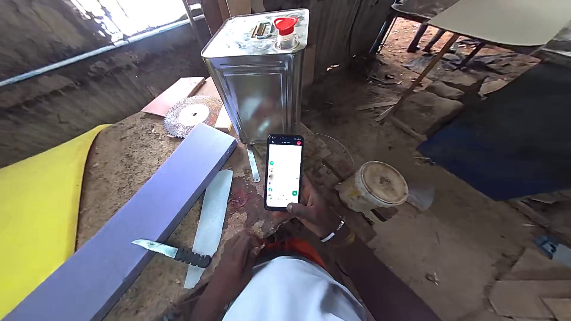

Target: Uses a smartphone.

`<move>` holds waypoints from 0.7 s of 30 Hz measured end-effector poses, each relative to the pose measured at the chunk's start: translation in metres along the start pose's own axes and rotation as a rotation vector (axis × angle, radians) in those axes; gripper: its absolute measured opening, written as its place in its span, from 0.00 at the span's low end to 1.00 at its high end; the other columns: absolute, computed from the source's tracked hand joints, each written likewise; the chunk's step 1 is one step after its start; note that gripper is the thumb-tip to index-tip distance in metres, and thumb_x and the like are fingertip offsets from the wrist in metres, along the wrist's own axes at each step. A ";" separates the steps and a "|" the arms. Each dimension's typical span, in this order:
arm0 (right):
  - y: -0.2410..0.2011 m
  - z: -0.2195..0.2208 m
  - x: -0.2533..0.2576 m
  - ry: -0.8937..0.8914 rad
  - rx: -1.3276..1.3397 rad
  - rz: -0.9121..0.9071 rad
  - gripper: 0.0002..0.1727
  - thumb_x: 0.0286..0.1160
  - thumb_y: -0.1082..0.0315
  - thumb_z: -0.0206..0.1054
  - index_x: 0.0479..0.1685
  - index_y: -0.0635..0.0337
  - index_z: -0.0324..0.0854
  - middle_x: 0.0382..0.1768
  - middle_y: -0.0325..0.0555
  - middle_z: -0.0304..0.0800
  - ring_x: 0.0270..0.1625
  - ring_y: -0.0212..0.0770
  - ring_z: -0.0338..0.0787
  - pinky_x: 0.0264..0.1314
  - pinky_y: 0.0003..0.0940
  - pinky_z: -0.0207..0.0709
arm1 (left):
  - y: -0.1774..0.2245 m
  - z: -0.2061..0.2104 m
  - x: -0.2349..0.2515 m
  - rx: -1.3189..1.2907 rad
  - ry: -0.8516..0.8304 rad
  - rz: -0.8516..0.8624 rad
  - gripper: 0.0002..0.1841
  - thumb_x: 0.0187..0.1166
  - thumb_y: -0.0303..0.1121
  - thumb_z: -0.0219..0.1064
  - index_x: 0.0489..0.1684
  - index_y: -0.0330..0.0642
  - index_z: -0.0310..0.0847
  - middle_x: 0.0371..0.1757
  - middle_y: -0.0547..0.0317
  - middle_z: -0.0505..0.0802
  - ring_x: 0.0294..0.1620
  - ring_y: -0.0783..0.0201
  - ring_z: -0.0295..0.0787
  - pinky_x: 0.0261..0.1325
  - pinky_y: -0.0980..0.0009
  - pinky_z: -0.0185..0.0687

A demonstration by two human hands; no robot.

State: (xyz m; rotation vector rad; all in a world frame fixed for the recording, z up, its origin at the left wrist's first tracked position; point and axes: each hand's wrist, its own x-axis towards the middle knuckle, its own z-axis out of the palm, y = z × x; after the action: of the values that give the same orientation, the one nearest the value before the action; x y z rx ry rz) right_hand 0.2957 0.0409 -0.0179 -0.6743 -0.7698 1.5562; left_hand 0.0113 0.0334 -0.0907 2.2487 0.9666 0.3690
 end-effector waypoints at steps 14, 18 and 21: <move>-0.007 -0.011 -0.023 0.080 0.015 -0.086 0.54 0.61 0.86 0.67 0.91 0.41 0.48 0.71 0.61 0.81 0.63 0.66 0.89 0.59 0.63 0.89 | 0.016 -0.001 0.020 0.052 -0.044 -0.108 0.29 0.93 0.55 0.39 0.54 0.44 0.82 0.40 0.56 0.89 0.44 0.59 0.89 0.52 0.54 0.87; -0.008 -0.019 -0.038 0.100 0.051 -0.127 0.53 0.66 0.77 0.67 0.93 0.37 0.43 0.73 0.59 0.79 0.65 0.63 0.89 0.59 0.64 0.87 | 0.014 0.003 0.033 0.098 -0.009 -0.036 0.33 0.91 0.61 0.40 0.35 0.45 0.82 0.27 0.57 0.85 0.34 0.58 0.86 0.42 0.53 0.85; -0.006 -0.025 -0.048 0.085 0.203 -0.129 0.36 0.82 0.58 0.60 0.90 0.31 0.51 0.72 0.58 0.80 0.66 0.64 0.87 0.60 0.65 0.85 | 0.012 0.005 0.043 0.120 -0.041 -0.012 0.33 0.88 0.65 0.44 0.24 0.49 0.79 0.22 0.62 0.80 0.30 0.60 0.82 0.41 0.56 0.81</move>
State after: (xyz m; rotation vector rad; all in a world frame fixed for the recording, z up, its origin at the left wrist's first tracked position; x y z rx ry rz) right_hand 0.3247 -0.0036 -0.0290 -0.5277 -0.5714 1.4553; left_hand 0.0497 0.0562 -0.0863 2.3476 1.0040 0.2645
